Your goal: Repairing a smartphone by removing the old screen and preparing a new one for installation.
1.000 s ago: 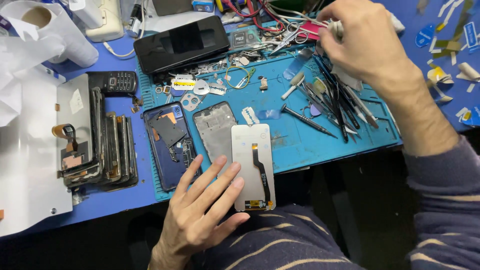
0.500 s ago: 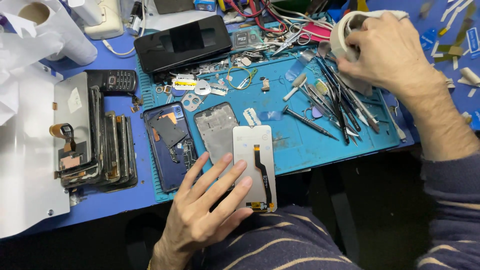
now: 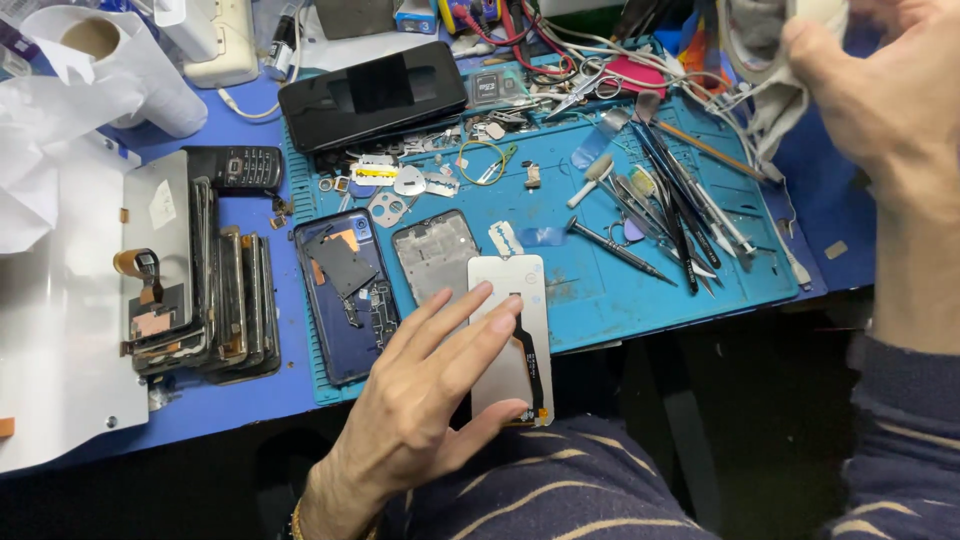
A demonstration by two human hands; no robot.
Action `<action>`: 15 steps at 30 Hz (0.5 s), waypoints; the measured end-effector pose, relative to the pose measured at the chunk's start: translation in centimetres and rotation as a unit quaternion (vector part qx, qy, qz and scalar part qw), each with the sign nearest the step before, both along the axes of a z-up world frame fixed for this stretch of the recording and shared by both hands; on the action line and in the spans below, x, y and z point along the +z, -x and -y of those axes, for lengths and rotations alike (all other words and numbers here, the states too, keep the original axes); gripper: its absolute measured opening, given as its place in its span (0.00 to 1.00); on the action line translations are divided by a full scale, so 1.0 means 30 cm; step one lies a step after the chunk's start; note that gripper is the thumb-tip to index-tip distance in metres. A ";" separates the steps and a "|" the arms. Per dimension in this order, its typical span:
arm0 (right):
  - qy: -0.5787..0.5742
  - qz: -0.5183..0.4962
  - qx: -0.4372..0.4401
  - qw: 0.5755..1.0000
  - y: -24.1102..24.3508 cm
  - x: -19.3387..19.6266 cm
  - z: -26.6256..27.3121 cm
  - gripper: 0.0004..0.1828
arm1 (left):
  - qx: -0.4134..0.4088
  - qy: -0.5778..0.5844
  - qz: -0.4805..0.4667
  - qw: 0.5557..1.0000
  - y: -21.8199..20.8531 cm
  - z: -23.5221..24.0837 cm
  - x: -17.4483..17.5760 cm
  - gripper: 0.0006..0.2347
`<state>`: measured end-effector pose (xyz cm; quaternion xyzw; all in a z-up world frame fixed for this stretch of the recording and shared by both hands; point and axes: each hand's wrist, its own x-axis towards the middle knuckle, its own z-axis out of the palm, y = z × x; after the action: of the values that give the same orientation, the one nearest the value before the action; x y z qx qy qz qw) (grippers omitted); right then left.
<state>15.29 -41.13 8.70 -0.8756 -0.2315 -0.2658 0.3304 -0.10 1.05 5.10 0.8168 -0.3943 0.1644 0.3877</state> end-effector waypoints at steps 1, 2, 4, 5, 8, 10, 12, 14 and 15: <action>0.001 0.030 0.048 0.998 -0.001 -0.011 0.022 0.11 | -0.010 0.001 -0.009 1.000 -0.003 0.006 0.008 0.33; 0.001 0.031 0.047 0.998 0.001 -0.004 0.007 0.11 | -0.011 0.001 -0.008 1.000 -0.004 0.011 0.011 0.33; -0.146 -0.081 -0.096 0.981 0.005 0.010 -0.021 0.08 | -0.035 0.015 -0.036 0.999 -0.008 0.021 0.018 0.34; -0.146 -0.081 -0.097 0.981 -0.012 -0.007 -0.004 0.08 | -0.036 0.015 -0.035 0.999 -0.008 0.025 0.015 0.34; -0.181 -0.100 -0.049 0.977 -0.037 -0.002 -0.027 0.04 | -0.035 0.010 -0.034 0.999 -0.007 0.033 0.006 0.34; -0.155 -0.138 -0.070 0.976 -0.009 0.070 -0.143 0.09 | -0.034 0.014 -0.036 0.999 -0.004 0.033 -0.002 0.34; -0.132 -0.077 -0.048 0.987 -0.035 0.026 -0.119 0.10 | -0.033 0.012 -0.037 0.999 -0.005 0.031 -0.007 0.34; -0.107 -0.018 -0.024 0.994 -0.068 -0.023 -0.072 0.12 | -0.030 0.011 -0.039 0.999 -0.004 0.029 -0.011 0.34; -0.011 0.077 -0.046 0.996 -0.087 -0.050 -0.035 0.10 | -0.030 0.014 -0.039 0.999 -0.004 0.029 -0.012 0.34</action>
<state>17.91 -40.07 7.20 -0.8588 -0.2124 -0.3497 0.3083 0.02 0.19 4.75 0.8049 -0.4009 0.1264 0.4188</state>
